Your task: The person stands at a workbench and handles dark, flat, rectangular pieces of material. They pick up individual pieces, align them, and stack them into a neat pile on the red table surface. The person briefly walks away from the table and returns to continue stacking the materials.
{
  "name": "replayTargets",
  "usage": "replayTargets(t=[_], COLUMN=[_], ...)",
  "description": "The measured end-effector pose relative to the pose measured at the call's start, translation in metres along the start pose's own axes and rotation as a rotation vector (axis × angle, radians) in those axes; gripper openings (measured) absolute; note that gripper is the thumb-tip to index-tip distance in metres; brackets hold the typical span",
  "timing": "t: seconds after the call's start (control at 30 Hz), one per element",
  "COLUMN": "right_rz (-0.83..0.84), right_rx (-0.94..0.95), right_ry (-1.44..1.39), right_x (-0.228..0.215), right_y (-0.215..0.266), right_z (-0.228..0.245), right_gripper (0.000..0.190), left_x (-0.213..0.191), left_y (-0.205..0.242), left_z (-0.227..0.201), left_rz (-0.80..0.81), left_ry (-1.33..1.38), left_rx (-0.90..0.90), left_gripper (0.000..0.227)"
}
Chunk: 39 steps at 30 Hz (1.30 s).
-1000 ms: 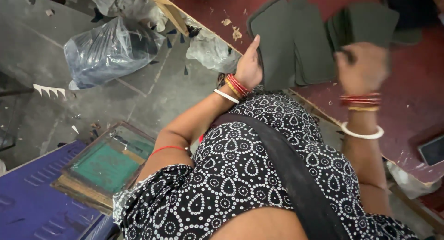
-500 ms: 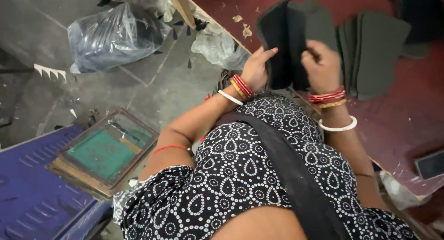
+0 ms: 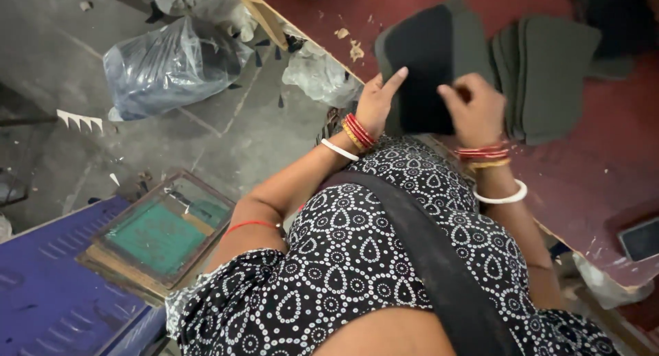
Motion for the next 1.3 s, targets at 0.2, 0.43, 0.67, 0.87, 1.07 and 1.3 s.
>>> replayTargets(t=[0.2,0.43,0.67,0.87,1.07,1.3], right_rz=[-0.309,-0.177,-0.219,-0.173,-0.352,-0.325], right_rx=[-0.043,-0.289,-0.354,-0.345,-0.451,-0.262], right_ry=[0.258,0.419,0.143,0.093,0.265,0.243], right_x=[-0.115,-0.094,-0.026,0.045,0.031,0.041], right_y=[-0.002,-0.012,-0.082,-0.208,-0.312,-0.358], right_z=[-0.084,-0.056,-0.083,-0.201,-0.239,-0.317], right_gripper=[0.020,0.029,0.014,0.021,0.068,0.067], left_x=[-0.030,0.017,-0.058,-0.087,-0.146,-0.156], left_y=[-0.025,-0.037,-0.029,-0.009,0.008,0.015], left_z=[0.013,0.017,-0.016,-0.038,-0.059,-0.034], left_rz=[-0.119,-0.139,-0.223,-0.203,-0.366,-0.434], left_ry=[-0.153,-0.140,-0.044,0.048,0.134,0.175], left_rx=[0.105,0.206,0.360,0.191,0.224,0.131], left_gripper=[0.045,0.056,0.044,0.034,0.029,0.025])
Point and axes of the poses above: each hand's wrist, its own y-axis away from the middle knuckle, its own x-axis out of the palm, z = x × y, the point moved 9 cm from there along -y, towards the middle knuckle, and after that the axes turned 11 degrees about -z, right-handed, at the moved point
